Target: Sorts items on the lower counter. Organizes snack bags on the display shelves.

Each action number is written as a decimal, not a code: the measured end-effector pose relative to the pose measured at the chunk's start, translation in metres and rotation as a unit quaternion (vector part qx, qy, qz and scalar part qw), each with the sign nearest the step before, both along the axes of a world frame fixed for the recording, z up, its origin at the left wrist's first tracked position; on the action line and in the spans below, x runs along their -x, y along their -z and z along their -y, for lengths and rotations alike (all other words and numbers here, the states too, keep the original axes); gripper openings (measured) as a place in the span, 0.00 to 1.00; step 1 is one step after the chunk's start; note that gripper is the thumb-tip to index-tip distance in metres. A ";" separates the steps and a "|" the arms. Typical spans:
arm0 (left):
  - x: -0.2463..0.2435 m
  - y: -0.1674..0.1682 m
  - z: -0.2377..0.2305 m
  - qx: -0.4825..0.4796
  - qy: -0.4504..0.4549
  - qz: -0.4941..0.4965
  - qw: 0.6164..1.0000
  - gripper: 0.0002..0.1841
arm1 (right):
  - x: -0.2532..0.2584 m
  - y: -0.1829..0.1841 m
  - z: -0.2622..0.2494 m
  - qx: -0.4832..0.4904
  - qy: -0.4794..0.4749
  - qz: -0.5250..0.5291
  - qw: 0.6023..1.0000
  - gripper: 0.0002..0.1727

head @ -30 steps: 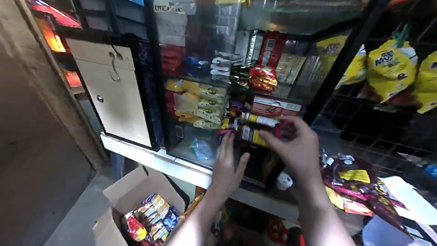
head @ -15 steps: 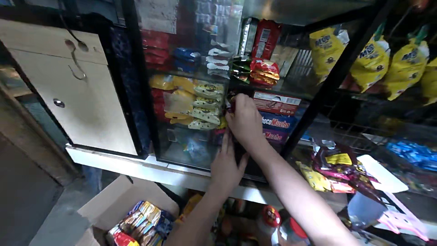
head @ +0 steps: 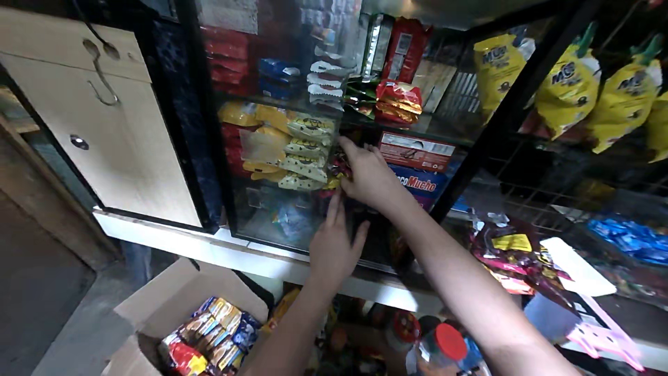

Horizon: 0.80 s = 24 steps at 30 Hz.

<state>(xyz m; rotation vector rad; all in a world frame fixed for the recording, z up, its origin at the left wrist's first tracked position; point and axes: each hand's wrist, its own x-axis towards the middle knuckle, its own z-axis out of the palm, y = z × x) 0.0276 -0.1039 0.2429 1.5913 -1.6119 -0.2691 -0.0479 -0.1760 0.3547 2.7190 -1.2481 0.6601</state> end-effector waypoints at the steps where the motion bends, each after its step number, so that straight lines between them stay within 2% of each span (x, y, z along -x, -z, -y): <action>1: 0.001 0.002 0.001 0.014 -0.005 0.002 1.000 0.35 | -0.001 -0.001 -0.001 0.000 0.009 0.010 1.000 0.35; 3: 0.001 0.001 0.001 0.013 -0.008 0.003 1.000 0.35 | -0.005 0.006 0.003 0.031 -0.001 0.014 0.999 0.24; 5: 0.001 -0.003 -0.001 -0.005 -0.012 0.003 1.000 0.34 | -0.011 0.013 0.006 0.065 -0.007 -0.020 0.998 0.19; 7: -0.001 -0.006 -0.002 -0.024 -0.012 0.012 1.000 0.33 | -0.016 0.013 0.008 0.061 -0.003 -0.080 0.995 0.22; 11: -0.005 -0.002 0.001 -0.004 -0.005 0.023 1.000 0.35 | -0.011 -0.014 0.003 -0.044 0.018 -0.140 0.989 0.36; 12: -0.006 0.000 0.002 0.004 -0.002 0.022 1.000 0.36 | -0.010 -0.020 0.002 -0.053 0.031 -0.146 0.987 0.36; 15: -0.007 -0.004 0.001 -0.003 0.004 0.017 1.000 0.36 | -0.011 -0.023 0.001 -0.077 0.043 -0.169 0.982 0.30; 17: -0.007 -0.005 0.000 0.010 0.005 0.022 1.000 0.35 | -0.009 -0.031 0.002 -0.125 0.036 -0.128 0.983 0.26; 19: -0.007 -0.001 0.001 0.079 0.003 0.011 0.997 0.31 | -0.006 -0.040 0.004 -0.156 0.043 -0.017 0.987 0.25; 21: -0.005 0.006 0.006 0.216 -0.010 -0.005 0.976 0.23 | -0.008 -0.044 0.003 -0.165 0.072 0.054 0.982 0.24; 22: -0.004 0.007 0.009 0.266 -0.013 -0.001 0.964 0.21 | -0.011 -0.045 0.003 -0.171 0.083 0.063 0.980 0.23; 24: -0.004 0.002 0.013 0.289 -0.010 0.028 0.957 0.22 | -0.019 -0.048 0.007 -0.185 0.103 0.049 0.976 0.21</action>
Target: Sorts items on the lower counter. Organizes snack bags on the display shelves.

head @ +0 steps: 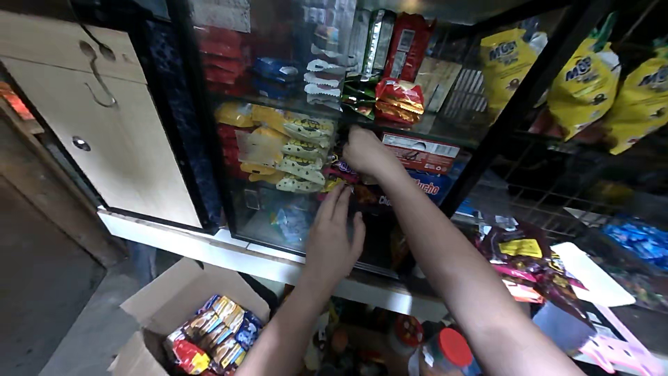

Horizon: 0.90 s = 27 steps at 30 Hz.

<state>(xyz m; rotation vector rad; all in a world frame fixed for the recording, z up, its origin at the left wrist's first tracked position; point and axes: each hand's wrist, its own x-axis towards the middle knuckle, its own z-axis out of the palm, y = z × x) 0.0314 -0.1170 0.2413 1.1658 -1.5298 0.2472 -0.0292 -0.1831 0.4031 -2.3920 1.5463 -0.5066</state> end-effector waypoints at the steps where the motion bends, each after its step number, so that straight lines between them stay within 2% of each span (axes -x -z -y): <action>1: 0.001 -0.005 0.000 -0.026 -0.003 0.017 1.000 0.24 | -0.003 -0.002 0.004 -0.008 0.001 -0.012 1.000 0.20; 4: 0.001 -0.020 0.002 -0.151 -0.018 0.049 0.987 0.32 | -0.011 -0.009 0.014 -0.011 -0.022 -0.042 0.999 0.21; 8: 0.001 -0.031 0.003 -0.219 -0.025 0.050 0.974 0.32 | -0.018 -0.012 0.025 -0.007 -0.052 -0.040 0.998 0.22; 16: -0.006 -0.040 0.007 -0.212 -0.021 0.036 0.976 0.29 | -0.029 -0.002 0.054 -0.021 -0.096 -0.011 0.995 0.22; 20: -0.004 -0.043 0.009 -0.217 -0.029 0.025 0.975 0.29 | -0.023 -0.005 0.043 -0.031 -0.081 -0.010 0.996 0.23; 24: 0.000 -0.041 0.006 -0.217 -0.038 0.023 0.975 0.30 | -0.015 -0.014 0.025 -0.019 -0.066 -0.070 0.995 0.22; 27: 0.003 -0.034 0.002 -0.180 -0.053 0.020 0.982 0.29 | -0.006 -0.008 0.011 -0.006 -0.030 -0.024 0.999 0.21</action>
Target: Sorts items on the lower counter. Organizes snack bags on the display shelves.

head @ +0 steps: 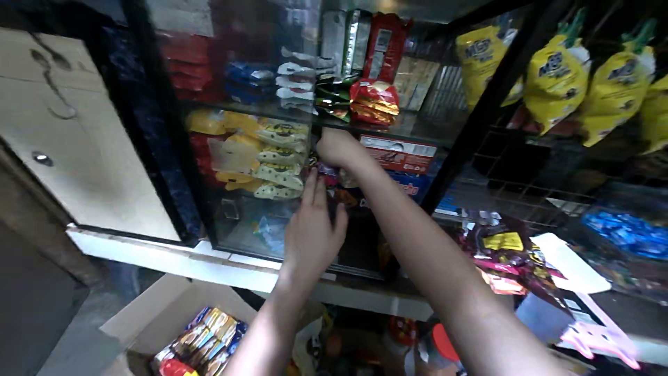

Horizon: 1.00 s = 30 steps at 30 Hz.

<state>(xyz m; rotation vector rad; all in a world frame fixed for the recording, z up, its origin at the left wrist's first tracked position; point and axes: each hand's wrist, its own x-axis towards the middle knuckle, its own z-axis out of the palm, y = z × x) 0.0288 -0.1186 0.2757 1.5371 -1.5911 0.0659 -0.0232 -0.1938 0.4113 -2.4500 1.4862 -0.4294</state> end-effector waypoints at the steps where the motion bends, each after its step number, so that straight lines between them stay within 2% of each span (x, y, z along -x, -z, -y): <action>1: 0.001 0.001 -0.001 0.020 -0.002 -0.005 1.000 0.29 | 0.005 0.004 -0.005 0.011 0.001 0.019 1.000 0.22; 4: 0.003 0.000 0.002 0.079 0.011 -0.017 0.997 0.30 | 0.032 0.022 -0.030 0.073 -0.057 0.068 0.993 0.30; 6: 0.003 -0.003 0.009 0.077 0.028 -0.014 0.997 0.35 | 0.064 0.037 -0.052 0.102 -0.121 0.096 0.983 0.32; 9: 0.003 -0.005 0.020 0.054 0.025 0.005 0.998 0.35 | 0.135 0.057 -0.077 0.168 -0.203 0.152 0.953 0.21; 11: 0.000 -0.006 0.024 0.004 0.010 0.025 1.000 0.31 | 0.192 0.064 -0.084 0.212 -0.154 0.164 0.951 0.15; 14: -0.005 -0.004 0.025 -0.022 -0.005 0.047 0.999 0.29 | 0.281 0.065 -0.083 0.221 0.085 0.150 0.960 0.12; 16: -0.007 -0.003 0.024 -0.022 -0.010 0.053 0.998 0.30 | 0.338 0.076 -0.065 0.184 0.231 0.117 0.948 0.11; 18: -0.005 -0.004 0.023 -0.028 -0.016 0.048 0.998 0.30 | 0.389 0.100 -0.042 0.081 0.325 0.044 0.941 0.15; 20: 0.000 -0.006 0.020 -0.036 -0.025 0.043 0.998 0.31 | 0.424 0.135 -0.022 -0.042 0.341 -0.036 0.939 0.31; 21: 0.003 -0.007 0.018 -0.039 -0.031 0.037 0.998 0.32 | 0.432 0.152 -0.017 -0.069 0.318 -0.048 0.944 0.41; 22: 0.006 -0.008 0.017 -0.042 -0.035 0.027 0.998 0.33 | 0.437 0.167 -0.013 -0.074 0.290 -0.036 0.954 0.48; 24: 0.010 -0.009 0.017 -0.044 -0.039 0.010 0.998 0.34 | 0.446 0.191 -0.011 -0.047 0.237 0.024 0.970 0.55; 27: 0.013 -0.008 0.018 -0.038 -0.038 0.004 0.999 0.36 | 0.453 0.208 -0.014 0.040 0.193 0.089 0.976 0.50; 30: 0.014 -0.012 0.017 -0.055 -0.034 0.001 0.998 0.36 | 0.466 0.219 -0.014 0.115 0.188 0.151 0.964 0.36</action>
